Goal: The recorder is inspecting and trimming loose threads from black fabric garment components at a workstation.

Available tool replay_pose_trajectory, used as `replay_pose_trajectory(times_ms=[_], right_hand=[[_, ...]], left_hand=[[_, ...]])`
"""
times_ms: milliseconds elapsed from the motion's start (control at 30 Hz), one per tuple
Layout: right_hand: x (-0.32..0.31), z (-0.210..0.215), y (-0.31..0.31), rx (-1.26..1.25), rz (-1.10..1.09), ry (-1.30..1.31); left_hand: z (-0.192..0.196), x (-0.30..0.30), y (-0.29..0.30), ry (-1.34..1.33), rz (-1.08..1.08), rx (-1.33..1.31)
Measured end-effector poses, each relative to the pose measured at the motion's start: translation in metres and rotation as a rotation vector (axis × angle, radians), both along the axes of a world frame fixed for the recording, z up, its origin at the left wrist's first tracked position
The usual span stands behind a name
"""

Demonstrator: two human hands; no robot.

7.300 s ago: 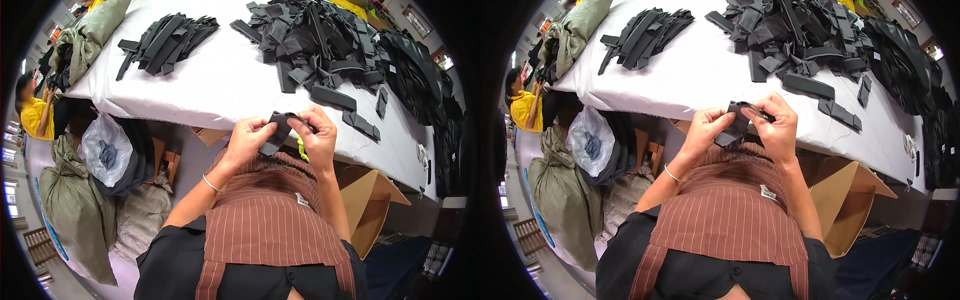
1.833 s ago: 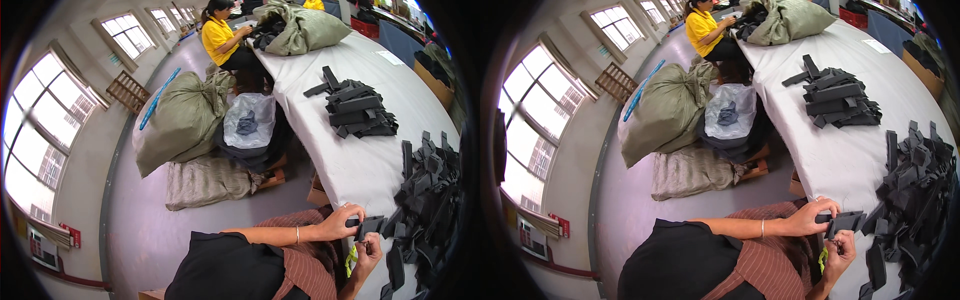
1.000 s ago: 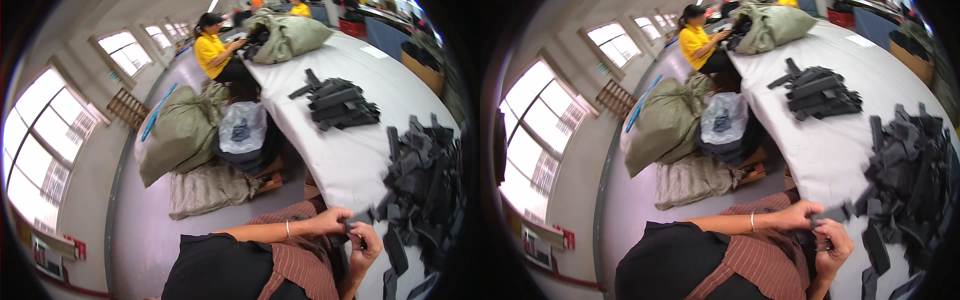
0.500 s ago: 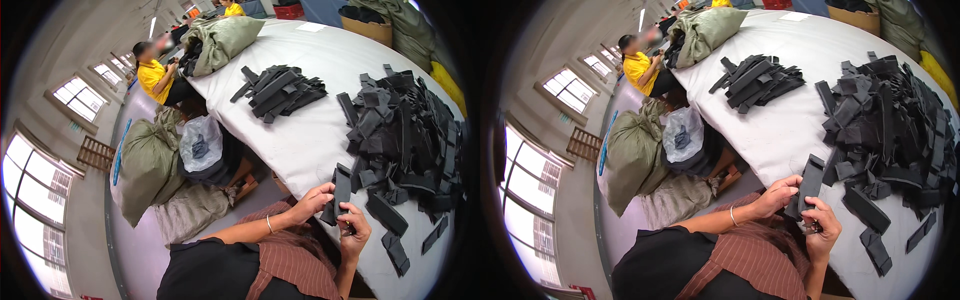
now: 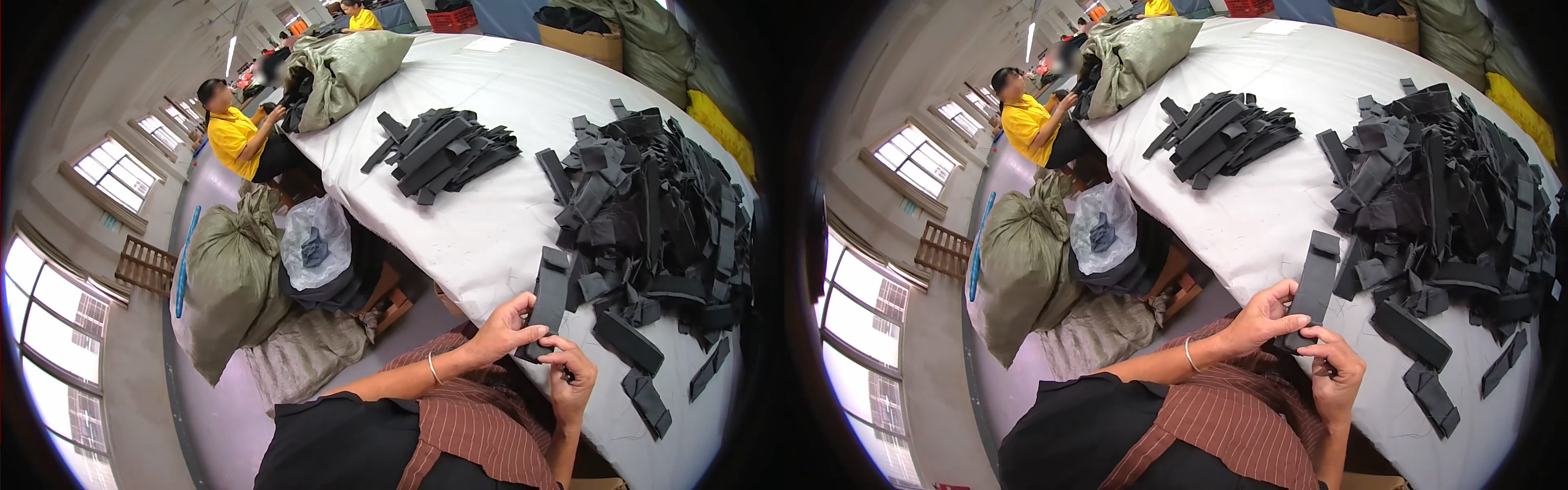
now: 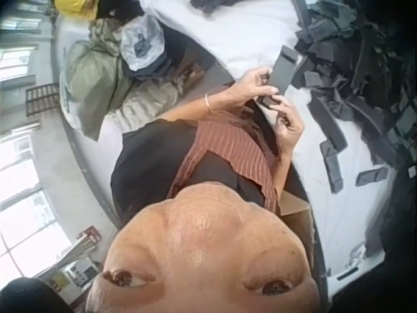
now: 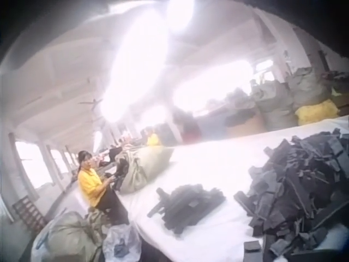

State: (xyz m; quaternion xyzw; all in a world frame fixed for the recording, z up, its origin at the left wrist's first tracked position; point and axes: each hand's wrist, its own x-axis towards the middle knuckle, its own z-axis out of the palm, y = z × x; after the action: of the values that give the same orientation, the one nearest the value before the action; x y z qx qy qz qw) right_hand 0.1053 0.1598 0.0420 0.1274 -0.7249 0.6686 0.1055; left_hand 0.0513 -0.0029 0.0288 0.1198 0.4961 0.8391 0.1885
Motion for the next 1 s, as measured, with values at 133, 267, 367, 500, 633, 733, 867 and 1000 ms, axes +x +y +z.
replay_pose_trajectory(times_ms=[133, 267, 367, 500, 633, 733, 867, 1000], right_hand=[[-0.004, 0.000, -0.006, -0.031, -0.031, 0.005], [-0.009, -0.005, -0.004, -0.038, -0.033, 0.007], [-0.013, 0.000, -0.012, 0.048, -0.202, -0.057], [-0.021, 0.000, -0.026, 0.128, -0.154, -0.073], [-0.018, -0.006, -0.027, -0.100, -0.050, -0.256], [-0.027, 0.031, -0.015, 0.290, -0.073, -0.126], [-0.077, 0.124, -0.049, 0.322, -0.043, 0.457], [-0.085, 0.135, -0.058, 0.332, -0.149, 0.371]], left_hand=[[-0.007, 0.000, -0.008, 0.032, 0.020, -0.071], [-0.009, -0.001, -0.014, 0.076, -0.002, -0.112], [-0.006, 0.001, -0.017, 0.076, -0.030, -0.117], [-0.012, 0.004, -0.027, 0.148, -0.118, -0.212], [-0.012, 0.004, -0.037, 0.191, -0.182, -0.275], [-0.014, 0.004, -0.035, 0.026, -0.134, -0.226], [-0.015, -0.005, -0.043, -0.027, 0.117, -0.291], [0.023, -0.002, -0.057, 0.099, 0.148, -0.020]])
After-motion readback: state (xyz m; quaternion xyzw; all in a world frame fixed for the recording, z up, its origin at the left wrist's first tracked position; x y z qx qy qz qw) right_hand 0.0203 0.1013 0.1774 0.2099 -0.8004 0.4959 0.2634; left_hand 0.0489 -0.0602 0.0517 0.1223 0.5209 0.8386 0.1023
